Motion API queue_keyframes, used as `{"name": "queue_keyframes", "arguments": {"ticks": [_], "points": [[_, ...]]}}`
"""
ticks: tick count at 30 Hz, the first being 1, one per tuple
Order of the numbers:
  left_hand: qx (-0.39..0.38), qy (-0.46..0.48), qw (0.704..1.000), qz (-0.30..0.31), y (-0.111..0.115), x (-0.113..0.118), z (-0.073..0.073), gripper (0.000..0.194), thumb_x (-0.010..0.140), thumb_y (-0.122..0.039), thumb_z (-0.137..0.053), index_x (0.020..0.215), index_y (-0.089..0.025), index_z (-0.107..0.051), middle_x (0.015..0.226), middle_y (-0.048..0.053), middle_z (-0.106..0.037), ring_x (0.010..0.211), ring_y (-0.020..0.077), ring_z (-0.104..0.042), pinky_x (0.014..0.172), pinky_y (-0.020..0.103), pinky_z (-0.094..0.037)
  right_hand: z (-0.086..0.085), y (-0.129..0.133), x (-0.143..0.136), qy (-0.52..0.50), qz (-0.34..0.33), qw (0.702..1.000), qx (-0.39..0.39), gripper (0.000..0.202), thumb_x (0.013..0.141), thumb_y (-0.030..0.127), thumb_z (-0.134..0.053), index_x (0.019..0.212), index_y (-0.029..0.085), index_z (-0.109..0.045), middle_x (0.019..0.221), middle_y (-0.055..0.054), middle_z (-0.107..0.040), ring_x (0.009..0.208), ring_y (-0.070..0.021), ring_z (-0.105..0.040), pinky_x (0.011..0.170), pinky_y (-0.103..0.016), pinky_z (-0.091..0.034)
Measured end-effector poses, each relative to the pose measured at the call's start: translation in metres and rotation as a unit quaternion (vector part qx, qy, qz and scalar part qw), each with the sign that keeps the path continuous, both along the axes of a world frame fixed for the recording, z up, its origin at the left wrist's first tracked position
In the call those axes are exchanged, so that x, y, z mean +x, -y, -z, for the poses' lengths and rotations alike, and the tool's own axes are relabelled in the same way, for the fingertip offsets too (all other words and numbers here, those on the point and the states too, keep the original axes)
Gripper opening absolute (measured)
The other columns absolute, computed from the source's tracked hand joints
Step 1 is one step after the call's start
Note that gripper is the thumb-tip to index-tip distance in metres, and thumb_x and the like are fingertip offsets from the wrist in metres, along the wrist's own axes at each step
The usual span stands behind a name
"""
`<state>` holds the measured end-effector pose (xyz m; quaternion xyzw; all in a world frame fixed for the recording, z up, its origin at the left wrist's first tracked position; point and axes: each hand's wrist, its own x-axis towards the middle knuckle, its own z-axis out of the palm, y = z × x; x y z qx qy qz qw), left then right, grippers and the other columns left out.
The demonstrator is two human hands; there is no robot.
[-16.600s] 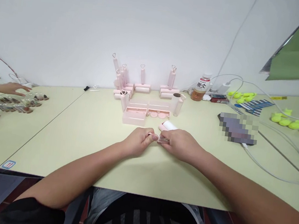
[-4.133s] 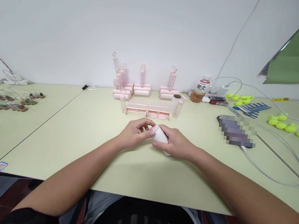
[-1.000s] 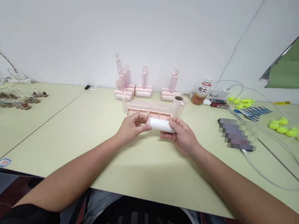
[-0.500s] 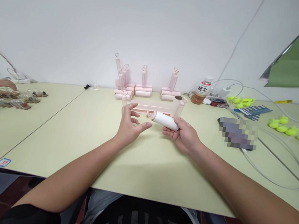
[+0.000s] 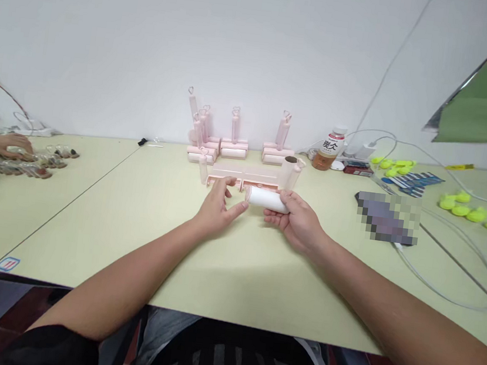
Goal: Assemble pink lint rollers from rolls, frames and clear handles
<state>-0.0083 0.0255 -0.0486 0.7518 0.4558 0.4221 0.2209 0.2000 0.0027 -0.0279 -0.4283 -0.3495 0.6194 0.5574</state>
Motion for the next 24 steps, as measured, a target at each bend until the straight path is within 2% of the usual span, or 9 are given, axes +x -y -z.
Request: {"name": "queue_keyframes", "arguments": {"ticks": [3, 6, 9, 11, 14, 18, 20, 22, 24], "points": [[0.024, -0.095, 0.993, -0.066, -0.02, -0.005, 0.002, 0.055, 0.086, -0.038, -0.059, 0.133, -0.015, -0.042, 0.132, 0.015, -0.052, 0.11, 0.0253, -0.054, 0.09, 0.039, -0.046, 0.003, -0.003, 0.0, 0.004, 0.013, 1.0, -0.015, 0.007, 0.096, 0.021, -0.049, 0.092, 0.019, -0.054, 0.076, -0.002, -0.064, 0.057, -0.0128, -0.064, 0.051, -0.026, -0.059], [0.06, -0.212, 0.973, -0.068, -0.038, -0.002, -0.005, 0.049, 0.09, -0.03, -0.051, 0.134, -0.012, -0.044, 0.132, 0.016, -0.054, 0.12, 0.0279, -0.05, 0.101, 0.041, -0.041, 0.008, -0.007, 0.001, 0.011, 0.024, 0.999, -0.021, 0.004, 0.095, 0.021, -0.051, 0.091, 0.019, -0.053, 0.071, 0.0, -0.06, 0.052, -0.0119, -0.06, 0.043, -0.023, -0.054], [0.057, -0.36, 0.928, -0.082, -0.054, 0.003, -0.017, 0.043, 0.084, -0.016, -0.05, 0.127, -0.013, -0.051, 0.131, 0.015, -0.055, 0.123, 0.0308, -0.048, 0.101, 0.043, -0.039, 0.012, -0.011, 0.004, 0.012, 0.024, 0.999, -0.02, 0.005, 0.094, 0.023, -0.054, 0.09, 0.02, -0.052, 0.069, 0.0, -0.058, 0.048, -0.0104, -0.055, 0.038, -0.021, -0.048], [0.023, -0.408, 0.908, -0.091, -0.063, 0.005, -0.023, 0.04, 0.08, -0.012, -0.052, 0.12, -0.013, -0.056, 0.124, 0.016, -0.059, 0.118, 0.0324, -0.052, 0.097, 0.044, -0.041, 0.013, -0.014, 0.007, 0.013, 0.025, 0.999, -0.02, 0.006, 0.093, 0.024, -0.054, 0.089, 0.02, -0.052, 0.067, 0.001, -0.057, 0.046, -0.0099, -0.052, 0.035, -0.02, -0.044], [-0.015, -0.417, 0.905, -0.085, -0.07, 0.004, -0.025, 0.036, 0.076, -0.014, -0.056, 0.112, -0.013, -0.06, 0.112, 0.017, -0.063, 0.111, 0.0337, -0.056, 0.094, 0.044, -0.042, 0.012, -0.017, 0.01, 0.014, 0.023, 0.999, -0.018, 0.006, 0.092, 0.024, -0.054, 0.088, 0.02, -0.052, 0.066, 0.001, -0.056, 0.044, -0.0096, -0.05, 0.033, -0.02, -0.04], [-0.068, -0.403, 0.909, -0.084, -0.068, -0.002, -0.025, 0.027, 0.079, -0.022, -0.059, 0.104, -0.014, -0.062, 0.113, 0.019, -0.064, 0.114, 0.0356, -0.056, 0.095, 0.044, -0.041, 0.012, -0.017, 0.009, 0.008, 0.01, 1.0, -0.023, 0.007, 0.091, 0.025, -0.056, 0.088, 0.02, -0.052, 0.064, 0.002, -0.055, 0.044, -0.0093, -0.048, 0.032, -0.019, -0.038], [-0.123, -0.385, 0.911, -0.078, -0.063, -0.005, -0.027, 0.018, 0.081, -0.032, -0.06, 0.088, -0.015, -0.064, 0.098, 0.018, -0.068, 0.099, 0.0342, -0.063, 0.084, 0.04, -0.045, 0.012, -0.017, 0.008, 0.004, -0.002, 0.999, -0.032, 0.008, 0.091, 0.025, -0.057, 0.088, 0.02, -0.052, 0.062, 0.003, -0.053, 0.043, -0.0089, -0.046, 0.032, -0.018, -0.036], [-0.182, -0.356, 0.914, -0.066, -0.056, -0.008, -0.029, 0.026, 0.08, -0.04, -0.061, 0.07, -0.017, -0.061, 0.075, 0.015, -0.067, 0.077, 0.03, -0.065, 0.07, 0.035, -0.046, 0.011, -0.016, 0.007, 0.001, -0.015, 0.999, -0.041, 0.01, 0.091, 0.027, -0.059, 0.088, 0.02, -0.052, 0.059, 0.004, -0.05, 0.042, -0.0085, -0.044, 0.031, -0.018, -0.034], [-0.223, -0.307, 0.923, -0.057, -0.045, -0.009, -0.029, 0.03, 0.08, -0.043, -0.061, 0.064, -0.018, -0.056, 0.063, 0.011, -0.063, 0.065, 0.0255, -0.062, 0.061, 0.032, -0.043, 0.01, -0.014, 0.006, 0.0, -0.028, 0.998, -0.051, 0.011, 0.092, 0.028, -0.059, 0.089, 0.02, -0.052, 0.057, 0.005, -0.048, 0.041, -0.0082, -0.043, 0.031, -0.017, -0.033]]}}
